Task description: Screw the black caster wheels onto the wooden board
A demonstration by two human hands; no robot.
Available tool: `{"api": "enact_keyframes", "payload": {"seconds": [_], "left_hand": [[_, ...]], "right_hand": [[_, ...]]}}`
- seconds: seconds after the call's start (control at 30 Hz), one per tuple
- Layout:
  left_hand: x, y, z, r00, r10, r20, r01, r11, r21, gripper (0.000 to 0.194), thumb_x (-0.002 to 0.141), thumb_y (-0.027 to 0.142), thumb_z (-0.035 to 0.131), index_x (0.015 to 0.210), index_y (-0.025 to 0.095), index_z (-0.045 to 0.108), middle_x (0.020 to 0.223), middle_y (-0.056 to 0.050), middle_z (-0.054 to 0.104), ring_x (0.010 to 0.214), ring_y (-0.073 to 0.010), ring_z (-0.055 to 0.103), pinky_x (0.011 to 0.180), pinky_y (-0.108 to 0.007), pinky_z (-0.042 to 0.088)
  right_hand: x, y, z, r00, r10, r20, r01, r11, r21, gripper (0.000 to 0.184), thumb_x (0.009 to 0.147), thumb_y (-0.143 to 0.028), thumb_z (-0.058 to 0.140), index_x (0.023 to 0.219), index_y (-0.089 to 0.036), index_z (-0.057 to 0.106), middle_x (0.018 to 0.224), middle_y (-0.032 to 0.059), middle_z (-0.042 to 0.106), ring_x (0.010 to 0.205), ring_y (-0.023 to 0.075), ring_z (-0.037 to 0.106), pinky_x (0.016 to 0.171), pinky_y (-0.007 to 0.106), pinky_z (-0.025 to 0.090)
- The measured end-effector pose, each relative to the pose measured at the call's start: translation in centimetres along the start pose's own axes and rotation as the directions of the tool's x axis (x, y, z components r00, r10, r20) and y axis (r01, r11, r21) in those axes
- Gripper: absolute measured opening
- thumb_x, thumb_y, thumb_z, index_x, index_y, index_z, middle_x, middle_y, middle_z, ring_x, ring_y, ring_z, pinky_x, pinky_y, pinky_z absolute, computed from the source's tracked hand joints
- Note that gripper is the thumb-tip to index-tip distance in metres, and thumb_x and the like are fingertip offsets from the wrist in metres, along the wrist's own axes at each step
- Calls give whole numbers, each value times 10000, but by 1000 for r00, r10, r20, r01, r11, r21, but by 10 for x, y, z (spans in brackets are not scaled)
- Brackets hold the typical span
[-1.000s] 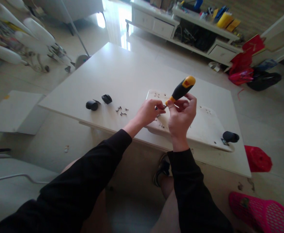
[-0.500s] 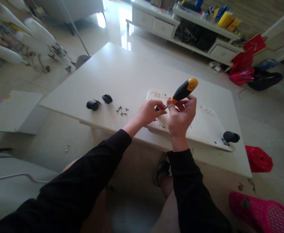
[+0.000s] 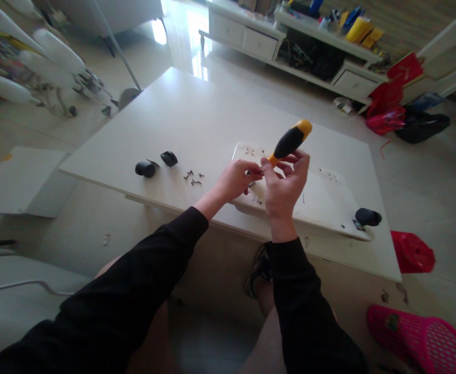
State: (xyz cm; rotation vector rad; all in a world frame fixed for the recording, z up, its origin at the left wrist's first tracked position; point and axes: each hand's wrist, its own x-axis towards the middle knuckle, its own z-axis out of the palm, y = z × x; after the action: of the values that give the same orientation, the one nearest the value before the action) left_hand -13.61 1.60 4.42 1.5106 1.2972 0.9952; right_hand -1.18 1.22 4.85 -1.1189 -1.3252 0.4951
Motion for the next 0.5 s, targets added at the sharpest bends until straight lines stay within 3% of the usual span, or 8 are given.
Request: {"api": "enact_keyframes", "payload": {"seconds": [0.27, 0.4, 0.5], "left_hand": [[0, -3, 1, 1000, 3, -19, -3, 1000, -18, 101, 903, 200, 732, 884, 149, 816, 774, -34, 780, 444, -70, 590, 465, -203, 437], [1, -5, 2, 998, -8, -67, 7, 1000, -13, 60, 870, 206, 769, 840, 156, 779, 757, -19, 760, 454, -63, 584, 459, -193, 417], [1, -3, 4, 997, -15, -74, 13, 999, -35, 68, 861, 188, 775, 809, 153, 749, 786, -20, 764, 457, -54, 570, 441, -186, 397]], "right_hand": [[3, 0, 0, 999, 15, -48, -13, 998, 53, 402, 827, -224, 810, 1153, -279, 583, 951, -39, 698, 878, 124, 733, 677, 233, 609], [0, -2, 1, 1000, 3, -11, -2, 997, 82, 328, 894, -199, 714, 1182, -283, 583, 1013, -26, 743, 921, 120, 757, 743, 257, 632], [-1, -4, 2, 1000, 2, 0, -2, 997, 80, 361, 876, -220, 751, 1187, -290, 583, 1073, -24, 744, 949, 119, 762, 722, 245, 628]]}}
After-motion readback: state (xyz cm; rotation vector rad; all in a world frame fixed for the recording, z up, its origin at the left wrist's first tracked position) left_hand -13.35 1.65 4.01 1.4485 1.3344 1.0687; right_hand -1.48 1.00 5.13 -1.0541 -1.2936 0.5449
